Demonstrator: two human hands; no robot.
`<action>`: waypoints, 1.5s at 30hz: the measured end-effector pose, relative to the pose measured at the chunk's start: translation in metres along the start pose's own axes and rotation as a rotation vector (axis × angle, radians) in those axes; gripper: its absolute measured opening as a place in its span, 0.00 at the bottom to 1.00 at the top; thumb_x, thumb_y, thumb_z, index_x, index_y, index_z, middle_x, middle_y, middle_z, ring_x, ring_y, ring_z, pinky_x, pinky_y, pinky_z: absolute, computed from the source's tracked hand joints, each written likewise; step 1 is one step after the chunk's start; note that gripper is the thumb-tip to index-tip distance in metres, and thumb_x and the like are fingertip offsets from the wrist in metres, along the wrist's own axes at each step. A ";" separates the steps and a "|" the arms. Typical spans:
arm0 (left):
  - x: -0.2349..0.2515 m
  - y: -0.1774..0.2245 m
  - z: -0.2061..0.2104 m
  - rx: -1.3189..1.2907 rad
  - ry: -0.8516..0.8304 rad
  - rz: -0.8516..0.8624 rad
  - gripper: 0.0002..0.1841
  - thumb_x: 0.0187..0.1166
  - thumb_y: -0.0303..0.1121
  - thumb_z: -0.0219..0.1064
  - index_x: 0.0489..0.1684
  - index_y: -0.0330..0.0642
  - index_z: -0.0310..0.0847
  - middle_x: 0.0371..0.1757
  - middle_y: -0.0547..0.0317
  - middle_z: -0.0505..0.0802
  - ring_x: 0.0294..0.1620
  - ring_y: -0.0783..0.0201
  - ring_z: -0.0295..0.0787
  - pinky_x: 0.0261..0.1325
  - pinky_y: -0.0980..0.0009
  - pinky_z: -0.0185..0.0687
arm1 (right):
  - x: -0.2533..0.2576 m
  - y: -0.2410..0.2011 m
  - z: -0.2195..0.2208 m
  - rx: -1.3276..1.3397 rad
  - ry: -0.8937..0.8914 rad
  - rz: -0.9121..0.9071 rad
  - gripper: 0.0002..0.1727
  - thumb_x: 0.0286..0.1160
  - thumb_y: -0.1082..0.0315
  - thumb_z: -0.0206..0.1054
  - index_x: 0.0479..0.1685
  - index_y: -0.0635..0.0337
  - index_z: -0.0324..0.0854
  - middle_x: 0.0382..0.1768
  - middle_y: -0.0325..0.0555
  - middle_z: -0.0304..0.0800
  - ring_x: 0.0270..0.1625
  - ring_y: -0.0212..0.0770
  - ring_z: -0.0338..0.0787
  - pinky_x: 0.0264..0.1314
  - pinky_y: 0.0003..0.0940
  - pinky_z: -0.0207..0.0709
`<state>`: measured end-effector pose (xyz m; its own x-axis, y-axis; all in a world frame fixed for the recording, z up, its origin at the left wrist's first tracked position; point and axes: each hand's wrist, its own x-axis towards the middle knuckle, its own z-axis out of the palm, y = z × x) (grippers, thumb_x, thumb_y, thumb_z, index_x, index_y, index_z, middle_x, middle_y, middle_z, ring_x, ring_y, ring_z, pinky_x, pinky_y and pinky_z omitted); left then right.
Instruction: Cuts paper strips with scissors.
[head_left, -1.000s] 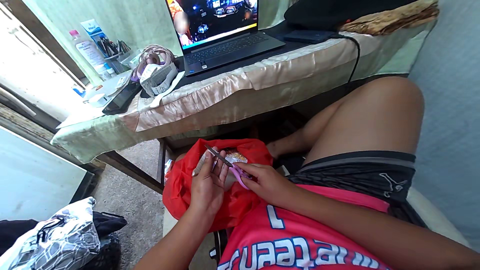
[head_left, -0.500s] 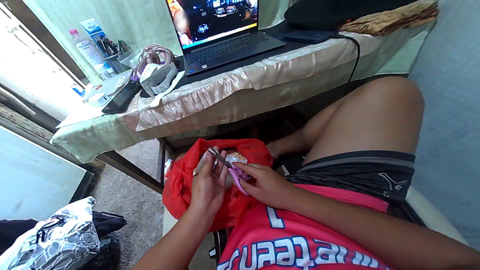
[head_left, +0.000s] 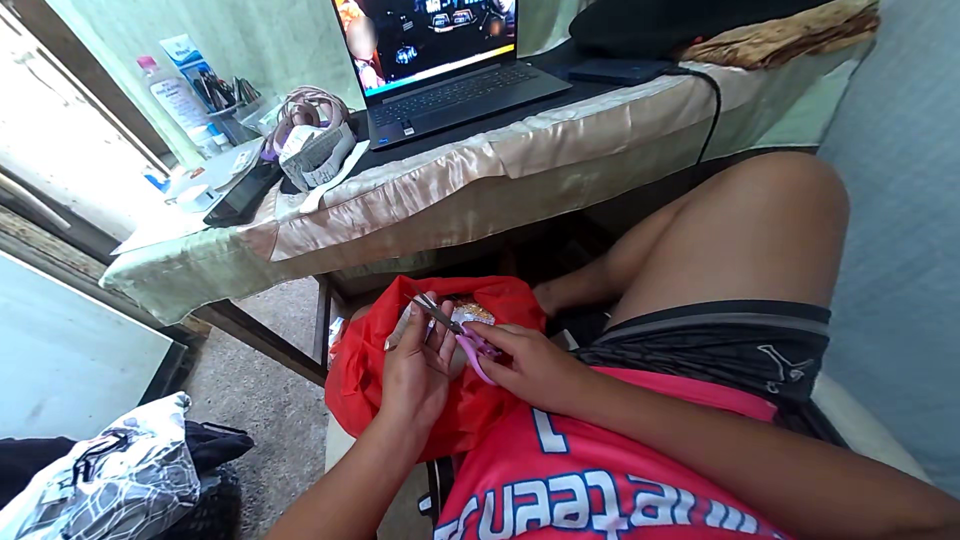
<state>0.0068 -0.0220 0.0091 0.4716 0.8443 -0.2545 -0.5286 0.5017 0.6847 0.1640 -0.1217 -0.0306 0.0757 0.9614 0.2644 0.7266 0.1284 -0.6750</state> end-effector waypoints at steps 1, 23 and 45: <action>0.000 0.000 0.000 0.000 -0.005 -0.001 0.19 0.91 0.39 0.57 0.72 0.38 0.78 0.62 0.48 0.92 0.59 0.56 0.93 0.61 0.63 0.90 | 0.000 0.000 0.000 -0.006 0.007 0.000 0.27 0.87 0.53 0.58 0.83 0.49 0.75 0.58 0.45 0.92 0.61 0.38 0.89 0.70 0.37 0.79; 0.003 -0.001 -0.003 -0.023 -0.059 -0.030 0.20 0.92 0.41 0.56 0.72 0.39 0.77 0.61 0.48 0.92 0.57 0.56 0.94 0.59 0.62 0.91 | -0.002 0.000 0.003 -0.007 0.025 0.010 0.29 0.85 0.51 0.59 0.84 0.47 0.73 0.60 0.43 0.91 0.62 0.36 0.88 0.69 0.36 0.81; 0.003 -0.002 -0.003 -0.011 -0.051 -0.013 0.19 0.91 0.40 0.58 0.72 0.39 0.77 0.62 0.47 0.92 0.58 0.55 0.94 0.59 0.62 0.91 | -0.002 0.000 0.001 -0.045 0.024 -0.002 0.27 0.86 0.52 0.58 0.83 0.47 0.75 0.59 0.43 0.92 0.61 0.37 0.89 0.70 0.38 0.80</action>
<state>0.0069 -0.0201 0.0050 0.5135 0.8272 -0.2282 -0.5299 0.5148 0.6739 0.1633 -0.1230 -0.0317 0.0898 0.9550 0.2827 0.7565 0.1192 -0.6430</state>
